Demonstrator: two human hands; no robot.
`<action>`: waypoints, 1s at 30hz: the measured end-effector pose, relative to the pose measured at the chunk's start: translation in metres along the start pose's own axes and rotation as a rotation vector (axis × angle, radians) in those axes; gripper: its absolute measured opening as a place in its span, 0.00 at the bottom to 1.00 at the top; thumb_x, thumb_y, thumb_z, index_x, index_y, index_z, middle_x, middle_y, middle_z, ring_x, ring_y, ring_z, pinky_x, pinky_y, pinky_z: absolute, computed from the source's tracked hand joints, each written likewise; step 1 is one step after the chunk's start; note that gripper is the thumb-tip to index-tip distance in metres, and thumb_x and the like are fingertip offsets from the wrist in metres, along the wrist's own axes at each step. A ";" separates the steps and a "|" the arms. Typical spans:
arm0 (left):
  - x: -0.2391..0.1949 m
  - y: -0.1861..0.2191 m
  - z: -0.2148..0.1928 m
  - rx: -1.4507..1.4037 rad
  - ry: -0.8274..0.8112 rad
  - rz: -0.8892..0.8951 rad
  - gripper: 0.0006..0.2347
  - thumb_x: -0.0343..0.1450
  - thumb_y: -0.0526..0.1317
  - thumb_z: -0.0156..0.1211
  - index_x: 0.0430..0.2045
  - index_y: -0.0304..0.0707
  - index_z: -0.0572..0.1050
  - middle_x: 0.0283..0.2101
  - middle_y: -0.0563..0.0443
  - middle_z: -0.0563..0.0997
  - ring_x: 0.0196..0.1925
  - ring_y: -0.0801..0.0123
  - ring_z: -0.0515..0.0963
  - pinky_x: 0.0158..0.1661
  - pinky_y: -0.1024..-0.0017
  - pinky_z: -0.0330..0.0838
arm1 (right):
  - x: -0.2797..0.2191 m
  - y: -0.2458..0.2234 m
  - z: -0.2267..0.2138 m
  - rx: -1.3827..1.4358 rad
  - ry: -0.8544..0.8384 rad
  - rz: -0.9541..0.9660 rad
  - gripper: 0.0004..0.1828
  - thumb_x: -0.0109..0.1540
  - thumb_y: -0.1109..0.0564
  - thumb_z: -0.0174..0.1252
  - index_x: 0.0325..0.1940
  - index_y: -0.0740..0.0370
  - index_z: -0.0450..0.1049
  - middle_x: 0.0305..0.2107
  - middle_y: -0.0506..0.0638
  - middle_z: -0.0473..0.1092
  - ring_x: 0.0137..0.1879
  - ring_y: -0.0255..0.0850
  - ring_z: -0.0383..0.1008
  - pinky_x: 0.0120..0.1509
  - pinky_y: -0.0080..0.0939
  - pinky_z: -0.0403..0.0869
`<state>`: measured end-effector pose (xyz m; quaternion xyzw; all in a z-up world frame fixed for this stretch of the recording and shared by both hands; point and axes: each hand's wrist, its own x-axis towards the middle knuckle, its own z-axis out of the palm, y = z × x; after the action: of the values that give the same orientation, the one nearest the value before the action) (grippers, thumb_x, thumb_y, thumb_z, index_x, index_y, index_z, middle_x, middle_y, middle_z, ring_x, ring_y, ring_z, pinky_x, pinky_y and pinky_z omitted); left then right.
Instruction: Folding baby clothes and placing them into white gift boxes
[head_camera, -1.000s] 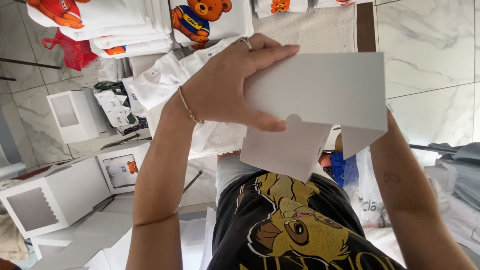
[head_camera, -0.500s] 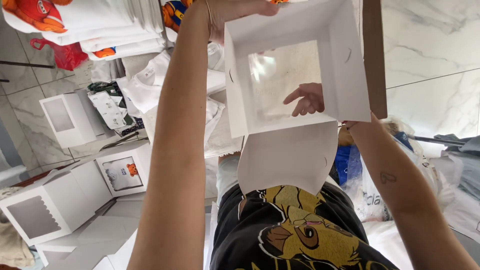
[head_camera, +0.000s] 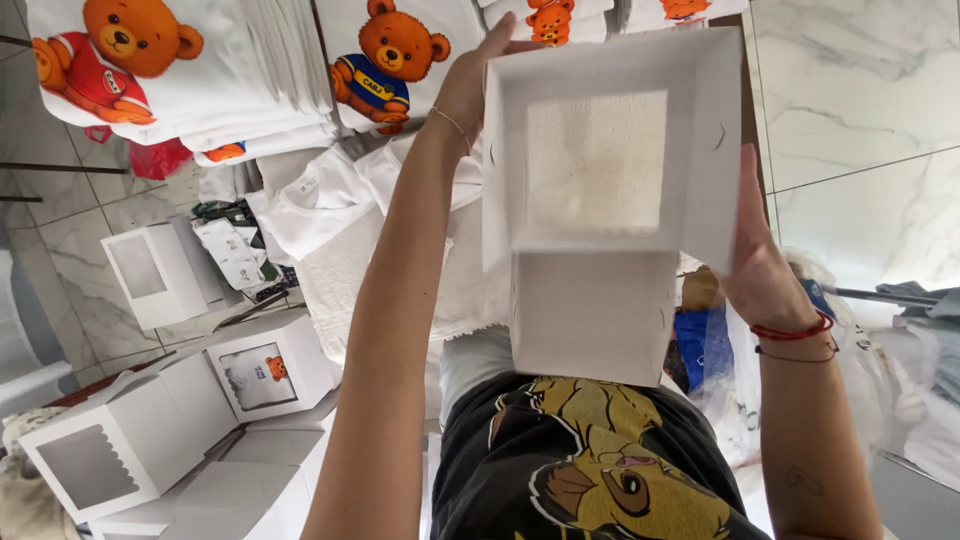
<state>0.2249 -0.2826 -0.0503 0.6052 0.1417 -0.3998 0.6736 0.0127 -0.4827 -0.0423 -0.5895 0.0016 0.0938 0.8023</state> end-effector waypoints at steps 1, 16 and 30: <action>0.021 -0.014 -0.006 -0.001 0.000 -0.006 0.24 0.53 0.55 0.47 0.29 0.35 0.76 0.29 0.48 0.77 0.30 0.66 0.76 0.33 0.77 0.69 | 0.003 -0.001 0.004 0.002 0.002 0.005 0.51 0.42 0.74 0.32 0.63 0.39 0.27 0.64 0.51 0.24 0.71 0.50 0.28 0.68 0.56 0.40; 0.007 -0.038 -0.079 -0.674 0.970 0.229 0.24 0.52 0.32 0.54 0.45 0.38 0.63 0.26 0.52 0.67 0.17 0.75 0.61 0.16 0.81 0.59 | 0.070 0.017 -0.029 -0.150 0.384 0.216 0.35 0.48 0.38 0.47 0.55 0.55 0.56 0.41 0.47 0.62 0.46 0.36 0.64 0.43 0.32 0.63; -0.020 -0.009 -0.057 -0.677 0.655 0.330 0.35 0.48 0.39 0.58 0.51 0.39 0.53 0.31 0.43 0.67 0.27 0.67 0.67 0.20 0.76 0.64 | 0.008 0.005 0.049 -0.499 0.597 -0.290 0.12 0.62 0.56 0.46 0.46 0.65 0.62 0.41 0.51 0.64 0.37 0.32 0.59 0.45 0.29 0.63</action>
<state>0.2226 -0.2217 -0.0561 0.4609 0.3700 -0.0082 0.8066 0.0148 -0.4341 -0.0328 -0.7612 0.1283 -0.1977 0.6041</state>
